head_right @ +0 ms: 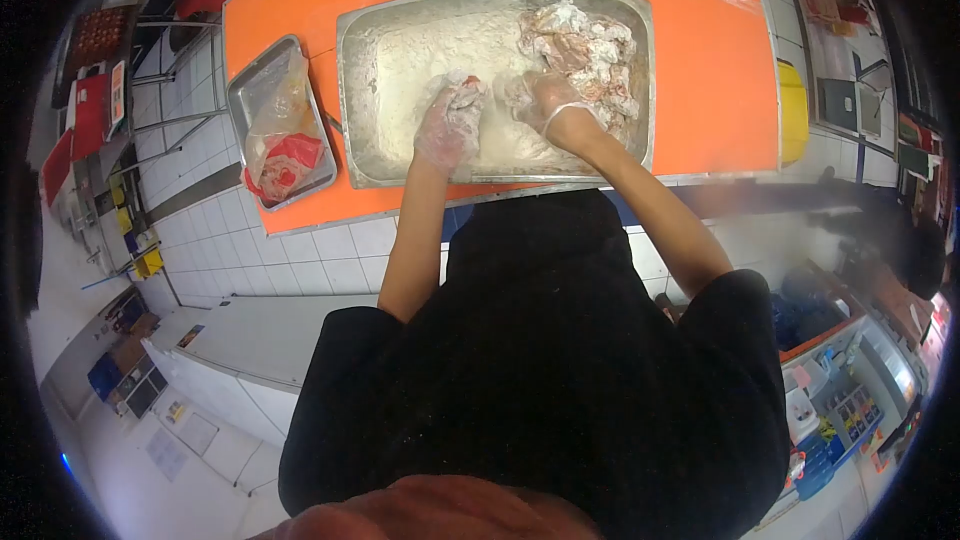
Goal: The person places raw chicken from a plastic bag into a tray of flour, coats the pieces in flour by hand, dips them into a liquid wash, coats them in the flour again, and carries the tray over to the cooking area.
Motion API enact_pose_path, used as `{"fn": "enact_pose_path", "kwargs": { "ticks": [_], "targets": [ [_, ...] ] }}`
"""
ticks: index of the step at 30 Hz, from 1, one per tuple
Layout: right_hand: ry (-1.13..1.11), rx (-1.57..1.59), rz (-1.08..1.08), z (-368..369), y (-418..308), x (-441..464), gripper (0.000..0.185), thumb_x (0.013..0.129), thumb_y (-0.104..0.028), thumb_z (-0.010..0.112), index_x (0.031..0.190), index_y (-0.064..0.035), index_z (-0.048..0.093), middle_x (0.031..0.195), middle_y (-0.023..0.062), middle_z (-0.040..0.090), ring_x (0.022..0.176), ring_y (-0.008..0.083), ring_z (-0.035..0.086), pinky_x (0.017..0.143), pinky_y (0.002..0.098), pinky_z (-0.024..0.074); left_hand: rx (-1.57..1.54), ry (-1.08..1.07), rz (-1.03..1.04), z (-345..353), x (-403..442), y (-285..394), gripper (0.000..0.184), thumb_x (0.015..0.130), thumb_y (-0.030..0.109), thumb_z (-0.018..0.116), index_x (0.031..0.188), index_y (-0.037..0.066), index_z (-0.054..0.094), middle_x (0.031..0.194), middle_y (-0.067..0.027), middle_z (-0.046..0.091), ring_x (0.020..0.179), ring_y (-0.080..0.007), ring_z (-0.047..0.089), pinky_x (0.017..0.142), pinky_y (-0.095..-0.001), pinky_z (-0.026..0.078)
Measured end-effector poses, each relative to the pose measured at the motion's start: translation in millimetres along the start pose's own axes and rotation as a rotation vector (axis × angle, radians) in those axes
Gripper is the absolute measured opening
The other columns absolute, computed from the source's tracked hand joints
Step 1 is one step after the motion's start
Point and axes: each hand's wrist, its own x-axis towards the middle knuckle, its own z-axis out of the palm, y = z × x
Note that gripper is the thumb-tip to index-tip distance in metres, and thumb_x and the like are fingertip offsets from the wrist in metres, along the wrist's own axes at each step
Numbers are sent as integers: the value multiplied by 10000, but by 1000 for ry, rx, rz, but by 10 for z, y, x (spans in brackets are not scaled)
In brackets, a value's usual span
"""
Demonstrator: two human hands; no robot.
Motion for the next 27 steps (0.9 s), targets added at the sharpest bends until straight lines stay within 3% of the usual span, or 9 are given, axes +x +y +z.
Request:
{"fn": "enact_pose_path", "kwargs": {
  "ticks": [2, 7, 8, 9, 13, 16, 20, 23, 27],
  "targets": [
    [-6, 30, 31, -93, -100, -36, 393, 860, -218, 755, 1175, -20, 628, 1109, 276, 646, 1070, 448, 616, 939, 505, 481, -29, 80, -73, 87, -33, 12, 257, 1021, 156, 552, 1207, 18, 664, 1218, -106, 693, 1113, -242, 663, 1029, -343, 522],
    [127, 138, -41, -43, -168, -59, 520, 863, -161, 716, 1332, -11, 550, 1225, 296, 621, 1189, 437, 595, 1030, 489, 464, 545, -129, 3, 45, -5, -217, 364, 1038, 208, 522, 1315, 11, 653, 1283, -90, 680, 1222, -211, 601, 1089, -380, 454],
    [203, 107, -155, 61, -113, -26, 598, 866, -124, 692, 1419, -9, 497, 1312, 285, 594, 1252, 423, 572, 1086, 467, 448, 454, -21, -15, 160, -127, -246, 365, 1004, 255, 594, 1296, 49, 670, 1218, -58, 689, 1118, -161, 620, 1012, -340, 482],
    [74, 81, -143, 97, -1, 21, 631, 866, -85, 671, 1466, -27, 485, 1361, 264, 588, 1277, 411, 565, 1117, 457, 437, 628, 84, 136, -292, 254, -448, 469, 984, 347, 634, 1315, 16, 658, 1271, -101, 678, 1229, -197, 586, 1067, -400, 459],
    [207, 300, -164, -84, -322, 25, 527, 849, -24, 653, 1372, -36, 588, 1343, 234, 622, 1248, 403, 590, 1088, 462, 451, 430, 89, 155, 340, -49, -373, 427, 880, 184, 804, 1260, 34, 680, 1140, -67, 724, 987, -162, 680, 857, -321, 540],
    [263, 121, -167, -171, -401, 101, 518, 844, 7, 622, 1360, 9, 574, 1306, 236, 642, 1245, 384, 610, 1075, 419, 460, 451, 46, 172, 487, -31, -287, 391, 900, 189, 795, 1242, 26, 697, 1132, -67, 731, 985, -154, 675, 846, -314, 535],
    [361, 167, -96, -253, -443, 234, 311, 834, -59, 678, 1142, -19, 688, 980, 228, 713, 924, 411, 685, 858, 475, 522, 516, 1, 153, 592, -9, -161, 394, 965, 264, 723, 1284, 35, 690, 1218, -39, 708, 1073, -138, 645, 922, -321, 513],
    [232, 183, 1, -424, -472, 248, 269, 886, -23, 658, 1148, 27, 694, 1002, 142, 718, 857, 234, 665, 777, 362, 526, 326, 4, 105, 495, 180, -261, 380, 996, 290, 657, 1299, 61, 677, 1222, -24, 699, 1101, -143, 640, 966, -331, 508],
    [151, 390, -37, -296, -190, 341, 199, 917, -62, 670, 1103, -8, 716, 949, 48, 695, 842, 142, 620, 737, 334, 516, 267, -67, 65, 480, 190, -289, 333, 1014, 311, 599, 1265, 102, 665, 1157, -29, 710, 1082, -168, 664, 961, -341, 528]
  ]
}}
